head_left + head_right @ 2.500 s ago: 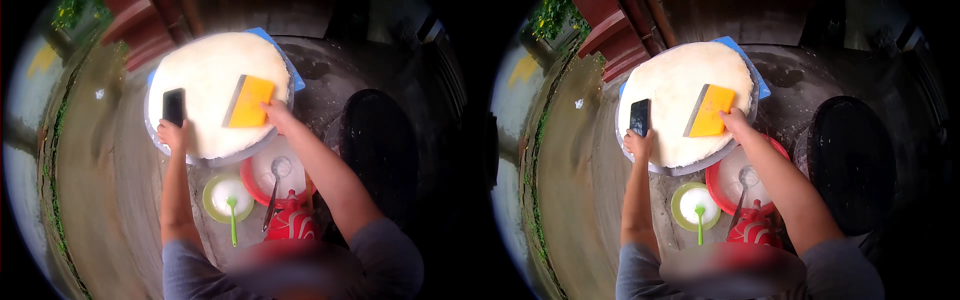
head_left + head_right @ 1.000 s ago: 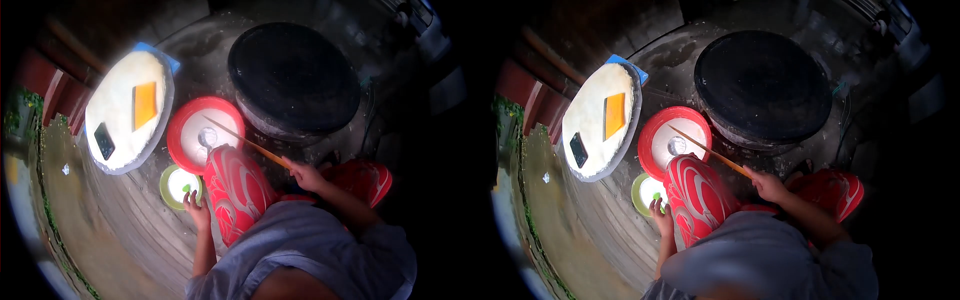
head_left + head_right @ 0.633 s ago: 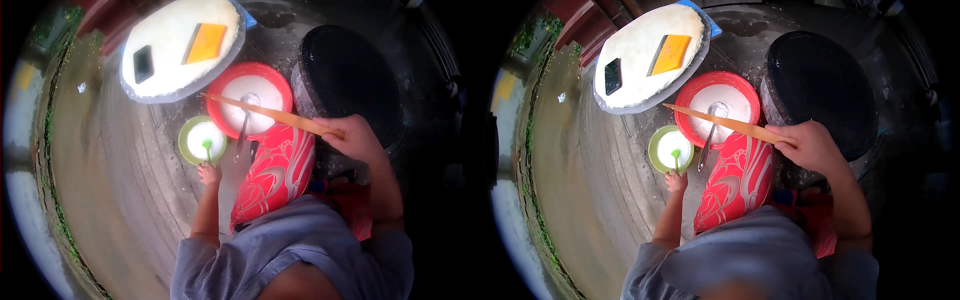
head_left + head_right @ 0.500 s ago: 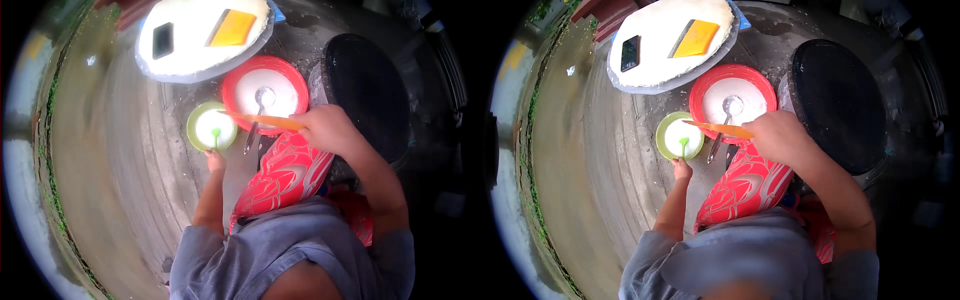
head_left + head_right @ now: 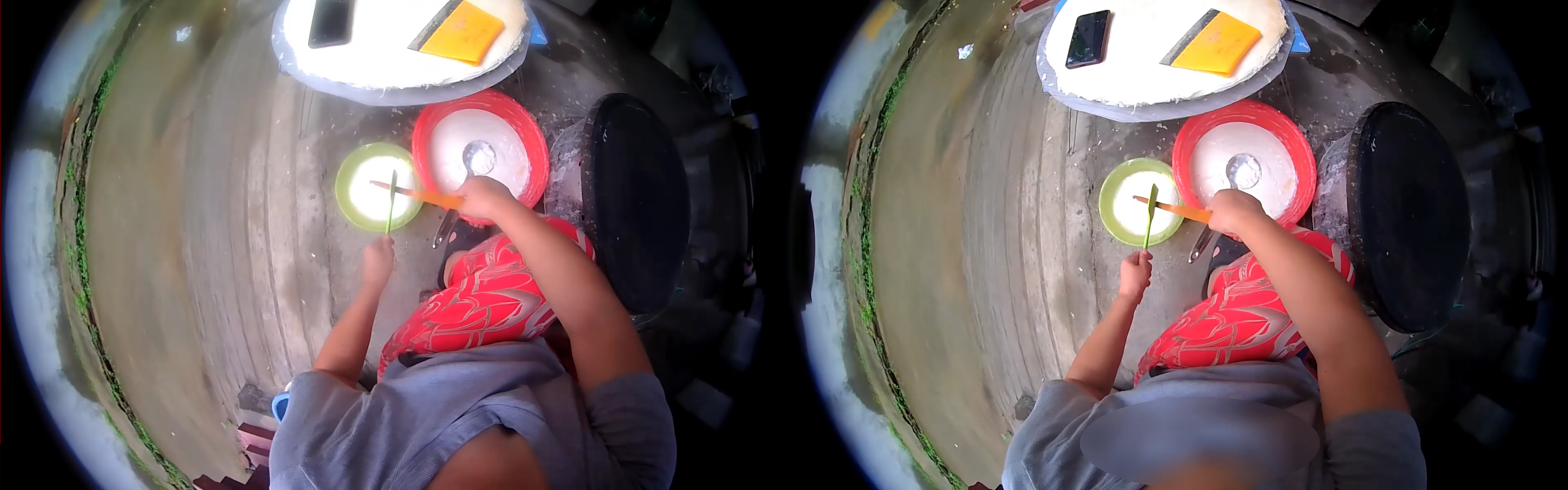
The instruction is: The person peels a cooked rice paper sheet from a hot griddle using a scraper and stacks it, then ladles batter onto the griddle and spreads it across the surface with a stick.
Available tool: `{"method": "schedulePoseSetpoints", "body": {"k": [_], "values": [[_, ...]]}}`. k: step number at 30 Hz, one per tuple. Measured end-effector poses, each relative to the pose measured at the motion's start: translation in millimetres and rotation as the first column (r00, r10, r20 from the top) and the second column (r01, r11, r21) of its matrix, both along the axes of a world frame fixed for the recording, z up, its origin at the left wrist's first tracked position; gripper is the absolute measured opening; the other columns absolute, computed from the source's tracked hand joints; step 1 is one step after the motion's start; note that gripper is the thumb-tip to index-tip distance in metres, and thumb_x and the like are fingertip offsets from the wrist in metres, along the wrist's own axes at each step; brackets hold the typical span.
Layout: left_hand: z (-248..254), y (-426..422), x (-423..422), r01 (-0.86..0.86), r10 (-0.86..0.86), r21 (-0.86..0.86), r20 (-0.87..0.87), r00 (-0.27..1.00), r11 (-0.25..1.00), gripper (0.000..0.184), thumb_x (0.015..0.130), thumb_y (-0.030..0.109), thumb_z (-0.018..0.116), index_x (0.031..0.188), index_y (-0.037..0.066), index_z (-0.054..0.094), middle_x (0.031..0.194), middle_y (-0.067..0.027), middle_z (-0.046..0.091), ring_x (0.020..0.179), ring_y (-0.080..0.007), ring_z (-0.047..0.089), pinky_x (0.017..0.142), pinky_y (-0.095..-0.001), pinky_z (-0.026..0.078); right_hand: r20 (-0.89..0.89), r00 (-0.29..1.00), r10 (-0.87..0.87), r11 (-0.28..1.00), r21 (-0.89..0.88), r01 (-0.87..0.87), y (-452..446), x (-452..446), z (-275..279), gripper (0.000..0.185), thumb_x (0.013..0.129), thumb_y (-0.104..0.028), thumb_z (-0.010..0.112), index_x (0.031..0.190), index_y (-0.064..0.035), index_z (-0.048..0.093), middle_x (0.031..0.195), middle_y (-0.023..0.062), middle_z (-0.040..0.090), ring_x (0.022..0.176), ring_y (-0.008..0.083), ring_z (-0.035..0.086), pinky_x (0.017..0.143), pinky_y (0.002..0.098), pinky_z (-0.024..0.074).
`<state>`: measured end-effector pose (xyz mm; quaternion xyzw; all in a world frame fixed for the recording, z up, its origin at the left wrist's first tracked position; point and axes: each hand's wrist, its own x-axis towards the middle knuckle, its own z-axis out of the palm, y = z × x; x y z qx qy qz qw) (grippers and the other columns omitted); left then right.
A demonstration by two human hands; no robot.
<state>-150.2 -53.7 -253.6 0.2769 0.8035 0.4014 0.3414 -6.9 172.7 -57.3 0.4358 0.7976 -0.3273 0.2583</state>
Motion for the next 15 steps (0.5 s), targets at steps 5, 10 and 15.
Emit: {"method": "schedulePoseSetpoints", "body": {"k": [5,10,15], "values": [[-38.6,30.5,-54.1,-0.159,0.193,-0.218,0.144,0.971,0.963,0.03,0.093,0.026,0.044,0.082,0.0,0.055,0.05,0.0019,0.04,0.037,-0.0079,0.034,0.033,-0.0253,0.027,0.085,0.992,-0.09,0.968,-0.225,0.107,0.1,6.9,4.8,0.035,0.073,-0.008,0.057,0.105,-0.0182,0.065,0.081,0.0139,0.065,0.067,0.0216,0.064,0.063,0.0333,0.0507],[-19.2,10.1,-25.1,-0.028,0.029,-0.015,0.039,0.999,0.999,0.031,0.093,0.026,0.046,0.082,-0.001,0.057,0.05,0.0019,0.042,0.037,-0.0072,0.035,0.034,-0.0248,0.029,-0.095,0.957,0.274,0.89,0.402,-0.215,-23.6,5.3,-2.4,0.027,0.081,-0.012,0.051,0.1,-0.0231,0.066,0.095,0.014,0.06,0.089,0.0266,0.061,0.076,0.0398,0.0486],[-64.6,8.6,-37.1,-0.104,0.109,-0.124,0.04,0.993,0.987,0.031,0.092,0.026,0.048,0.083,-0.002,0.058,0.05,0.0002,0.045,0.036,-0.0096,0.037,0.035,-0.026,0.031,0.012,0.957,0.291,0.858,0.439,-0.266,-17.3,0.0,41.4,0.022,0.081,-0.012,0.05,0.094,-0.0129,0.067,0.094,0.0128,0.061,0.088,0.0288,0.062,0.073,0.039,0.0511]]}}
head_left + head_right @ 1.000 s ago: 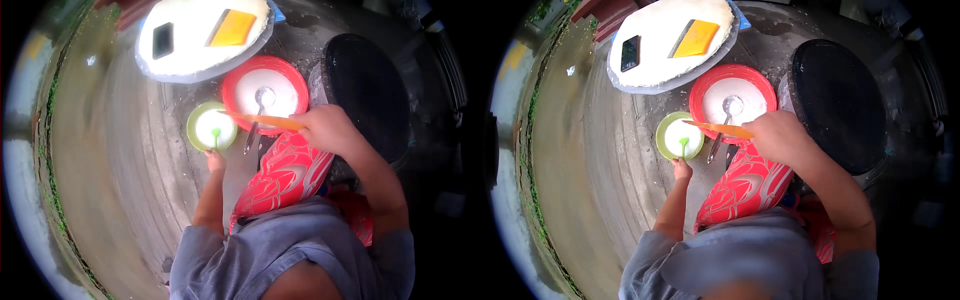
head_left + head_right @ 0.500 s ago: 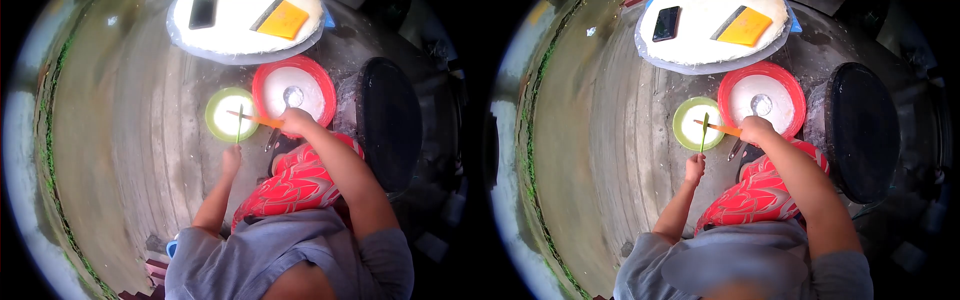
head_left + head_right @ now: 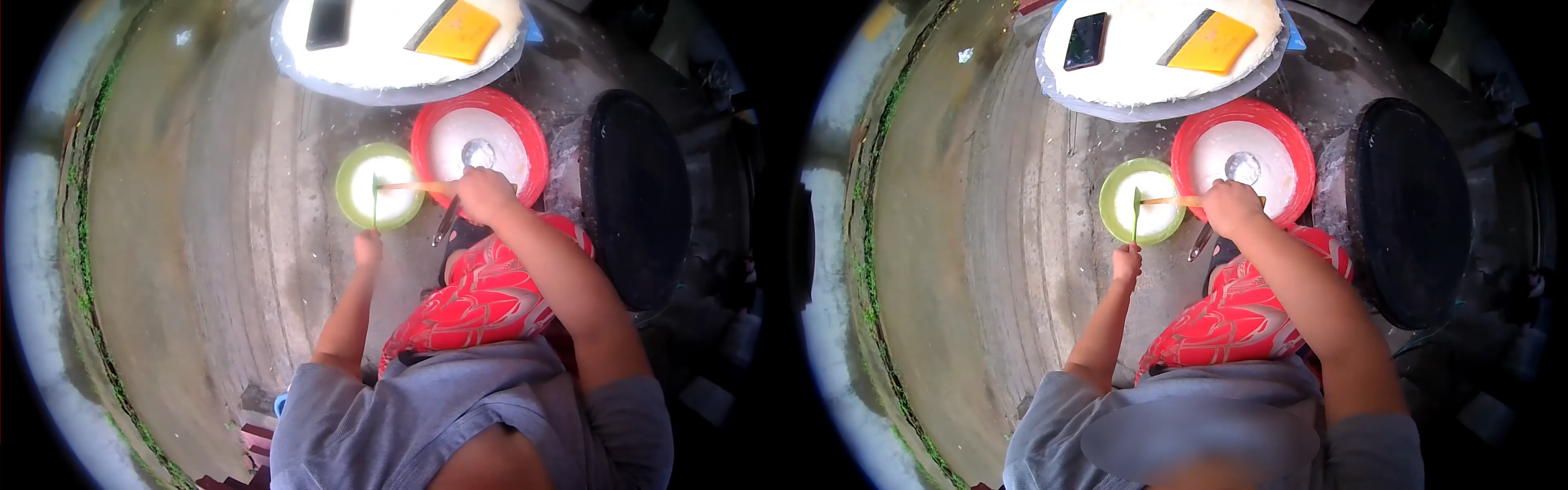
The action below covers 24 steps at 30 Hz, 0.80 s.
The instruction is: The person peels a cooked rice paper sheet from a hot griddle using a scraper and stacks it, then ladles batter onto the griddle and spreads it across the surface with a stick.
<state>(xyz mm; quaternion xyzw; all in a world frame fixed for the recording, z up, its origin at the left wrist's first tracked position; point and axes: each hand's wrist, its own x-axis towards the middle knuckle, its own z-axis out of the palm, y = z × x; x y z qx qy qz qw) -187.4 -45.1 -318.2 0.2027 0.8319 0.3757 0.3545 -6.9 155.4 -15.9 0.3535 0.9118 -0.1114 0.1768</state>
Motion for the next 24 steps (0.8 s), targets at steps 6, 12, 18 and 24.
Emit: {"method": "schedulePoseSetpoints", "body": {"k": [6,12,18,24], "values": [[61.8,13.1,19.0,0.224,-0.325,-0.314,-0.317,0.891,0.923,0.036,0.09,0.032,0.05,0.09,-0.003,0.058,0.07,-0.0118,0.057,0.063,-0.0203,0.055,0.058,-0.034,0.045,-0.072,0.996,-0.058,0.997,-0.058,0.054,30.1,60.6,60.7,0.036,0.075,-0.003,0.053,0.105,-0.0184,0.066,0.092,0.0148,0.064,0.086,0.0287,0.062,0.076,0.0378,0.0489],[116.0,70.1,78.7,0.387,-0.385,0.01,-0.091,0.918,0.922,0.037,0.09,0.033,0.045,0.105,0.001,0.054,0.081,-0.016,0.06,0.085,-0.0299,0.06,0.076,-0.0451,0.046,-0.13,0.912,-0.388,0.919,-0.135,0.371,22.5,127.6,110.9,0.031,0.08,-0.002,0.052,0.108,-0.0111,0.063,0.088,0.0166,0.064,0.08,0.028,0.062,0.073,0.0353,0.0485],[116.8,144.1,94.1,0.236,-0.103,0.067,0.984,0.146,0.97,0.037,0.093,0.034,0.041,0.104,0.0,0.051,0.083,-0.0143,0.059,0.085,-0.0264,0.06,0.077,-0.042,0.05,-0.381,0.69,-0.615,0.787,-0.241,0.568,-18.7,236.5,154.2,0.032,0.082,0.002,0.052,0.112,-0.0052,0.06,0.077,0.0126,0.064,0.059,0.0163,0.058,0.056,0.025,0.0452],[138.4,185.0,131.9,0.1,0.101,-0.155,0.904,0.416,0.983,0.019,0.093,0.014,0.036,0.081,0.002,0.044,0.064,-0.0032,0.042,0.043,-0.0078,0.035,0.035,-0.0209,0.029,-0.417,0.27,-0.868,0.474,-0.533,0.701,-71.2,327.1,131.7,0.037,0.086,0.003,0.048,0.12,-0.008,0.056,0.076,0.0055,0.063,0.052,0.0042,0.048,0.048,0.017,0.0387]]}}
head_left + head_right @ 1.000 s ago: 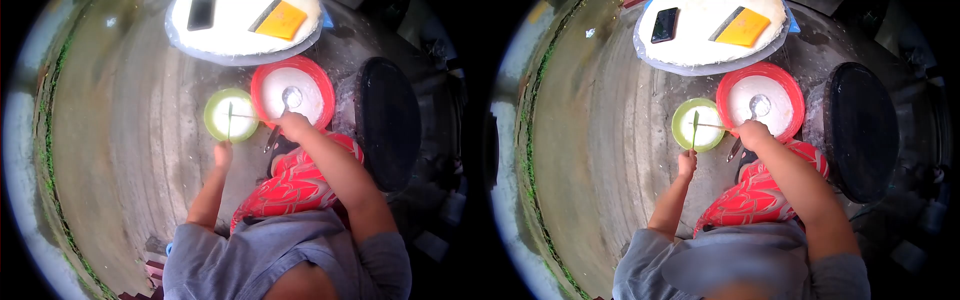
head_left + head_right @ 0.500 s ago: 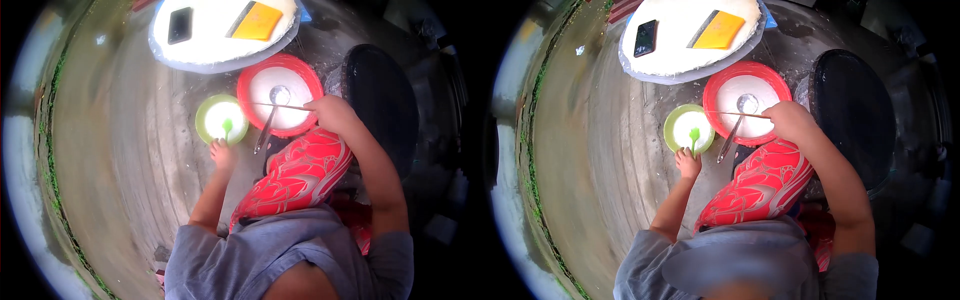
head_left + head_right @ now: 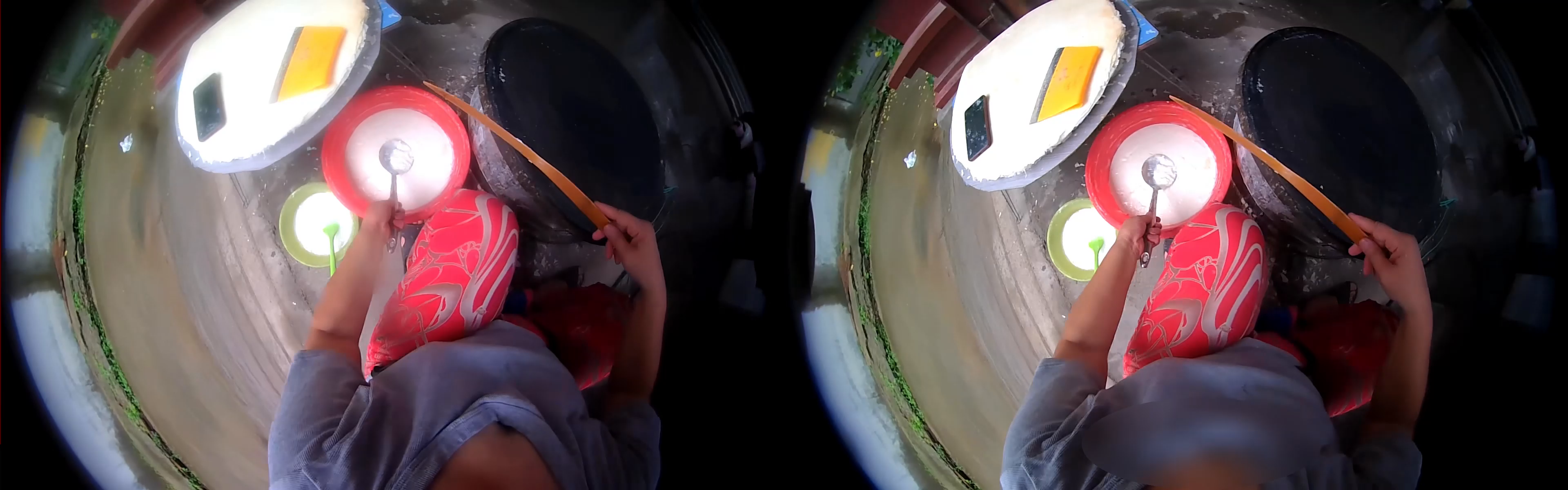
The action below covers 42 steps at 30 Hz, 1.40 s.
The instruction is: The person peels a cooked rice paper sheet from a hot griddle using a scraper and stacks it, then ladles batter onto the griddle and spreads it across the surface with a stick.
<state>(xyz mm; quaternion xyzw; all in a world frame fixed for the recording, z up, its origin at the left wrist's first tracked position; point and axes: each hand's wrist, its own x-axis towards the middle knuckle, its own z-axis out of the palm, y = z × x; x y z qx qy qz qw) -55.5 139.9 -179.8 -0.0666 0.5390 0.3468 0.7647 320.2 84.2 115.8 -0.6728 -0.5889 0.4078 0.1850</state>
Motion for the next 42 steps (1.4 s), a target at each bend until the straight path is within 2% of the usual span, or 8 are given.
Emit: {"method": "schedulePoseSetpoints", "body": {"k": [5,9,15,21,27,31,35,42], "values": [[15.4,-33.8,-22.2,0.742,-0.121,0.139,-0.951,0.285,0.656,0.018,0.089,0.018,0.046,0.091,0.001,0.051,0.069,-0.0087,0.053,0.047,-0.0121,0.047,0.041,-0.027,0.039,-0.244,0.959,-0.141,0.99,-0.021,0.14,-33.0,48.9,-30.3,0.037,0.086,0.004,0.047,0.122,-0.0068,0.054,0.078,0.005,0.064,0.051,0.0032,0.047,0.047,0.0155,0.0378],[50.4,-31.8,-10.9,0.792,-0.319,-0.533,-0.837,-0.444,0.297,0.022,0.086,0.021,0.05,0.099,0.005,0.058,0.089,-0.0191,0.063,0.082,-0.0316,0.064,0.073,-0.0416,0.05,-0.267,0.953,-0.147,0.989,-0.049,0.139,-39.2,59.5,-62.8,0.037,0.087,0.003,0.047,0.122,-0.0061,0.054,0.079,0.0052,0.064,0.051,0.003,0.047,0.047,0.0154,0.0381],[24.7,-21.4,-19.6,0.687,-0.215,-0.335,-0.942,-0.258,0.644,0.022,0.083,0.015,0.045,0.093,0.0,0.058,0.09,-0.0262,0.061,0.09,-0.0406,0.059,0.078,-0.0468,0.047,-0.288,0.957,-0.013,0.999,0.038,0.025,-39.0,60.4,-76.6,0.037,0.086,0.003,0.048,0.122,-0.0064,0.053,0.082,0.0055,0.064,0.052,0.0035,0.047,0.05,0.0162,0.0395],[69.2,-31.0,-31.2,0.778,-0.225,-0.167,-0.974,-0.034,0.605,0.026,0.087,0.022,0.047,0.092,0.0,0.062,0.09,-0.0256,0.06,0.086,-0.0414,0.058,0.076,-0.0463,0.045,-0.256,0.965,-0.063,0.998,-0.004,0.065,-28.4,57.0,-85.3,0.038,0.086,0.004,0.048,0.122,-0.0058,0.053,0.082,0.0063,0.064,0.054,0.0042,0.048,0.051,0.0166,0.04],[53.5,-3.6,-27.2,0.88,-0.283,-0.315,-0.934,-0.219,0.357,0.027,0.085,0.018,0.042,0.098,0.0,0.057,0.087,-0.0264,0.06,0.083,-0.0416,0.059,0.072,-0.0487,0.047,-0.268,0.961,-0.073,0.997,-0.007,0.074,-24.3,49.8,-83.5,0.038,0.086,0.003,0.048,0.122,-0.0062,0.053,0.084,0.0062,0.064,0.055,0.0044,0.048,0.052,0.0166,0.0402],[40.2,23.1,-9.0,0.715,-0.244,-0.334,-0.942,-0.231,0.614,0.027,0.085,0.016,0.042,0.1,-0.001,0.057,0.088,-0.0259,0.061,0.085,-0.0415,0.059,0.074,-0.0483,0.048,-0.282,0.957,-0.061,0.998,0.009,0.066,-22.0,46.6,-79.9,0.037,0.087,0.002,0.048,0.122,-0.0068,0.053,0.084,0.0059,0.064,0.055,0.0045,0.047,0.053,0.0169,0.0405],[55.0,-6.5,-28.5,0.888,-0.307,-0.327,-0.924,-0.229,0.323,0.027,0.087,0.018,0.042,0.097,0.001,0.06,0.095,-0.0259,0.059,0.089,-0.04,0.057,0.077,-0.0471,0.046,-0.28,0.959,-0.051,0.998,0.02,0.059,-18.5,48.4,-80.3,0.037,0.087,0.002,0.048,0.123,-0.0073,0.053,0.085,0.0059,0.064,0.056,0.0046,0.047,0.053,0.017,0.0405],[44.0,-9.7,-50.7,0.692,-0.382,-0.535,-0.841,-0.383,0.484,0.027,0.082,0.015,0.045,0.098,-0.001,0.059,0.09,-0.0254,0.061,0.087,-0.0393,0.06,0.078,-0.0456,0.048,-0.31,0.948,-0.075,0.997,-0.024,0.071,-28.0,54.0,-87.7,0.038,0.087,0.002,0.048,0.124,-0.0073,0.052,0.089,0.0068,0.064,0.056,0.0047,0.046,0.053,0.0169,0.0404]]}}
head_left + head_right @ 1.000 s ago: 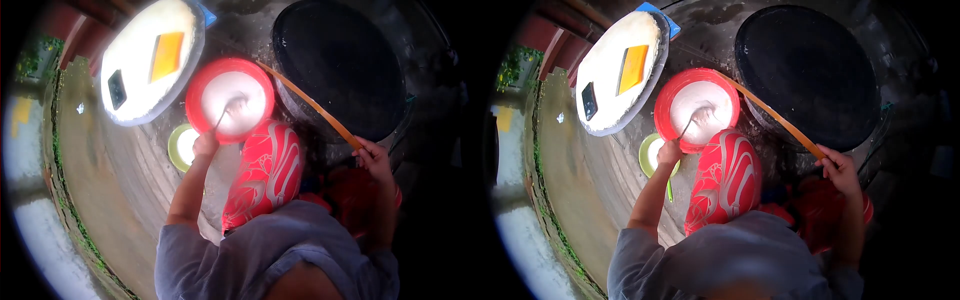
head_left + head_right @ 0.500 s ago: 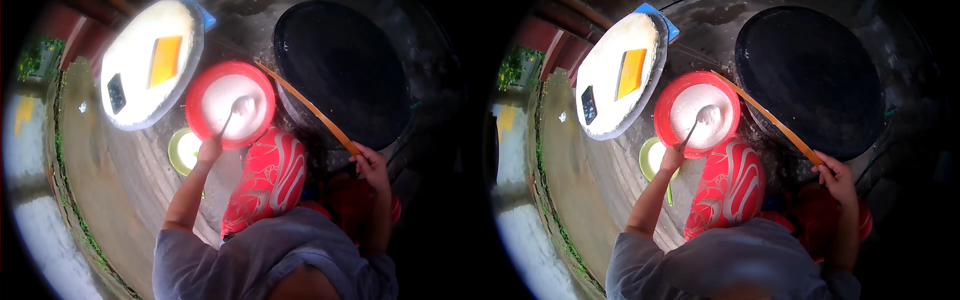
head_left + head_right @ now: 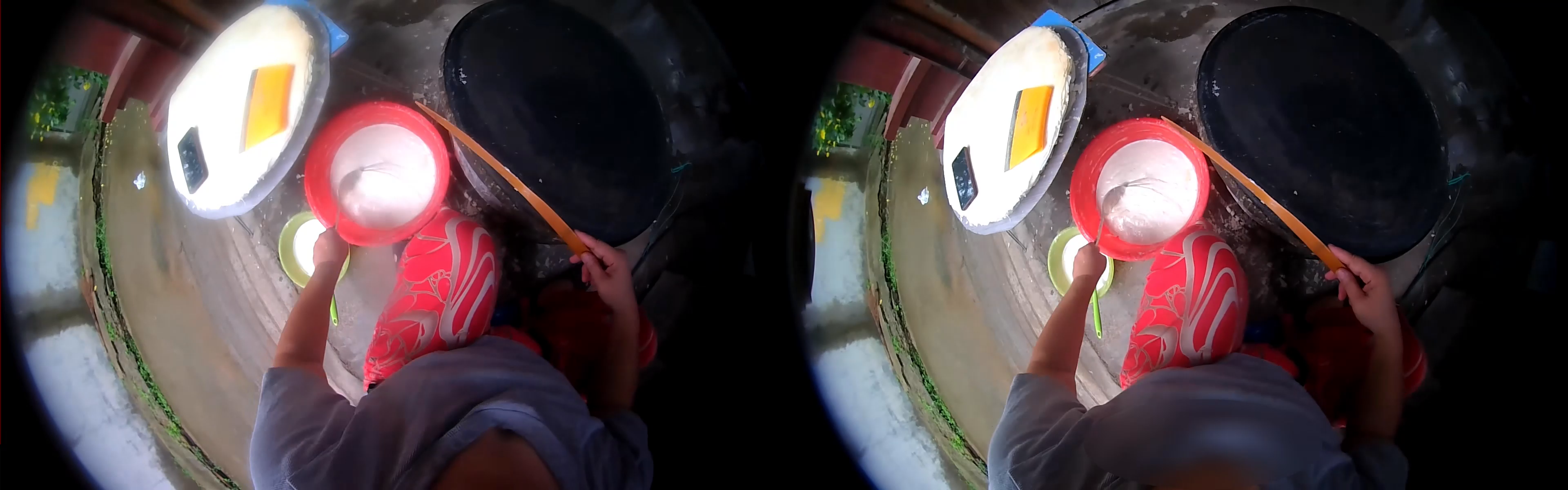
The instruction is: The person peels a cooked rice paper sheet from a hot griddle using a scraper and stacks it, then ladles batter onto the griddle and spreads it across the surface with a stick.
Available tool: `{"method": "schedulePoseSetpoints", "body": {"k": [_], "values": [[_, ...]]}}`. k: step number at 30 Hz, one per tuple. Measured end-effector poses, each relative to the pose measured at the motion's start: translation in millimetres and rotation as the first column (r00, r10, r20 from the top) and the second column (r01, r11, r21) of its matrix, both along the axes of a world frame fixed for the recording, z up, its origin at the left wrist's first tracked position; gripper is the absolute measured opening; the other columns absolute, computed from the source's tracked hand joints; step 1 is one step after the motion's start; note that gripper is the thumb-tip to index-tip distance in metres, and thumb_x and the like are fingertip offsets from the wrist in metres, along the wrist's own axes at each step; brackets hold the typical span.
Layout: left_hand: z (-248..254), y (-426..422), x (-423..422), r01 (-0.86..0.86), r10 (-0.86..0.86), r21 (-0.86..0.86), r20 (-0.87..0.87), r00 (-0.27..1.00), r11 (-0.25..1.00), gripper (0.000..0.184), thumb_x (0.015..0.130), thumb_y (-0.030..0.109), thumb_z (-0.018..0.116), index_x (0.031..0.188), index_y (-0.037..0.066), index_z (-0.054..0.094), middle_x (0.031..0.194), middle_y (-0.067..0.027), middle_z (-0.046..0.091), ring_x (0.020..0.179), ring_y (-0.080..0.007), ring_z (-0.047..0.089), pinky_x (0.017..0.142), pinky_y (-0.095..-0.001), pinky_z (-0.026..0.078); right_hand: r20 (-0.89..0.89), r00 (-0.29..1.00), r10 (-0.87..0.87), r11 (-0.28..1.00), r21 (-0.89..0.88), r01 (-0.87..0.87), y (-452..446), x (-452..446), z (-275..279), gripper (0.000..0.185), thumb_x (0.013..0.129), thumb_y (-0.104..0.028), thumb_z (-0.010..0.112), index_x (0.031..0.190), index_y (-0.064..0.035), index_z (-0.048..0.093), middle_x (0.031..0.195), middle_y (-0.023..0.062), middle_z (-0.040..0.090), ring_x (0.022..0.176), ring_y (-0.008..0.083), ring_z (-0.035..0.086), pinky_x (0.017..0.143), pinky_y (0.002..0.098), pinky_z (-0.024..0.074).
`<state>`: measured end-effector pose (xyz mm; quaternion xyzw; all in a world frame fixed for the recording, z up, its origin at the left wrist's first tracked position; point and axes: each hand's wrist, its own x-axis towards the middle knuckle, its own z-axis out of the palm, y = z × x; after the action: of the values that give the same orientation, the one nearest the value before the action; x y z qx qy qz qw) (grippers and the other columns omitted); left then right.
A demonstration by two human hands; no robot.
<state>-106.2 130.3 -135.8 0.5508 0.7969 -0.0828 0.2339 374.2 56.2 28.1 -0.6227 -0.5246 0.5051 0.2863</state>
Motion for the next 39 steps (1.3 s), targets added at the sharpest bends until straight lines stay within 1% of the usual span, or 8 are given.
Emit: {"method": "schedulePoseSetpoints", "body": {"k": [3,6,8,9,11,15,31,39], "values": [[-83.3,-3.9,13.6,0.035,-0.039,0.076,0.054,0.998,0.997,0.02,0.08,0.013,0.048,0.089,0.002,0.062,0.088,-0.02,0.064,0.082,-0.0323,0.063,0.071,-0.0428,0.05,-0.01,1.0,-0.012,1.0,0.026,0.013,-0.4,1.9,2.8,0.038,0.088,0.002,0.047,0.124,-0.0073,0.052,0.089,0.0067,0.063,0.056,0.0046,0.046,0.053,0.0167,0.0401],[-122.3,-3.8,6.1,0.182,-0.136,-0.037,0.526,0.84,0.983,0.021,0.086,0.015,0.047,0.092,-0.003,0.056,0.063,-0.0138,0.055,0.051,-0.0212,0.054,0.043,-0.0323,0.044,-0.016,1.0,-0.021,0.998,0.058,0.022,-2.5,2.7,3.7,0.038,0.088,0.001,0.047,0.124,-0.0074,0.052,0.088,0.0064,0.064,0.056,0.0043,0.046,0.053,0.0163,0.0395],[-42.6,4.1,39.1,-0.292,0.751,-0.715,0.66,0.017,0.635,0.022,0.091,0.017,0.045,0.097,-0.003,0.053,0.061,-0.0035,0.044,0.045,-0.0068,0.036,0.036,-0.0193,0.029,-0.005,1.0,-0.025,0.997,0.073,0.026,-1.6,4.3,2.8,0.038,0.088,0.001,0.047,0.124,-0.0075,0.051,0.088,0.0061,0.064,0.055,0.0042,0.046,0.052,0.0162,0.0391],[-35.4,1.8,38.2,-0.29,0.748,-0.713,0.663,0.015,0.638,0.022,0.091,0.017,0.045,0.097,-0.003,0.053,0.061,-0.0035,0.044,0.045,-0.0068,0.036,0.036,-0.0193,0.029,-0.011,0.999,-0.03,0.997,0.074,0.031,-1.9,5.3,2.3,0.038,0.088,0.001,0.047,0.124,-0.0075,0.051,0.087,0.0058,0.064,0.055,0.0041,0.047,0.051,0.016,0.0387],[-22.8,-8.7,30.5,-0.111,0.778,-0.849,0.52,-0.352,0.517,0.022,0.092,0.015,0.044,0.103,-0.003,0.049,0.064,-0.0028,0.044,0.044,-0.005,0.033,0.035,-0.0166,0.026,-0.013,0.999,-0.035,0.996,0.08,0.036,-3.3,7.1,1.7,0.038,0.088,0.0,0.047,0.124,-0.0075,0.051,0.087,0.0055,0.064,0.055,0.004,0.047,0.05,0.0158,0.0384],[25.0,-30.7,18.1,-0.11,0.679,-0.844,0.492,-0.545,0.524,0.025,0.092,0.015,0.044,0.107,-0.004,0.049,0.065,-0.0024,0.043,0.044,-0.0048,0.032,0.034,-0.0162,0.026,-0.061,0.996,-0.066,0.995,0.075,0.07,-7.7,8.9,-4.2,0.037,0.088,-0.001,0.048,0.124,-0.0058,0.051,0.086,0.0055,0.064,0.055,0.0038,0.049,0.048,0.0154,0.0382],[205.7,-56.5,-0.4,-0.381,0.187,-0.226,0.973,-0.135,0.897,0.034,0.093,0.023,0.044,0.111,-0.006,0.048,0.06,-0.0084,0.051,0.038,-0.0084,0.035,0.032,-0.021,0.027,-0.23,0.947,-0.223,0.975,-0.049,0.218,-24.6,13.7,-9.4,0.028,0.086,-0.003,0.055,0.114,0.0015,0.055,0.088,0.0009,0.062,0.06,0.0024,0.047,0.053,0.0152,0.0365],[247.7,6.7,81.3,-0.373,0.015,-0.076,0.986,-0.163,0.925,0.032,0.092,0.023,0.04,0.113,0.0,0.046,0.074,-0.0094,0.053,0.05,-0.0103,0.044,0.04,-0.02,0.035,-0.254,0.92,-0.298,0.954,-0.058,0.293,-25.8,8.6,-15.8,0.035,0.083,0.0,0.056,0.118,-0.0013,0.052,0.076,-0.0011,0.058,0.065,0.0032,0.049,0.06,0.0165,0.0392]]}}
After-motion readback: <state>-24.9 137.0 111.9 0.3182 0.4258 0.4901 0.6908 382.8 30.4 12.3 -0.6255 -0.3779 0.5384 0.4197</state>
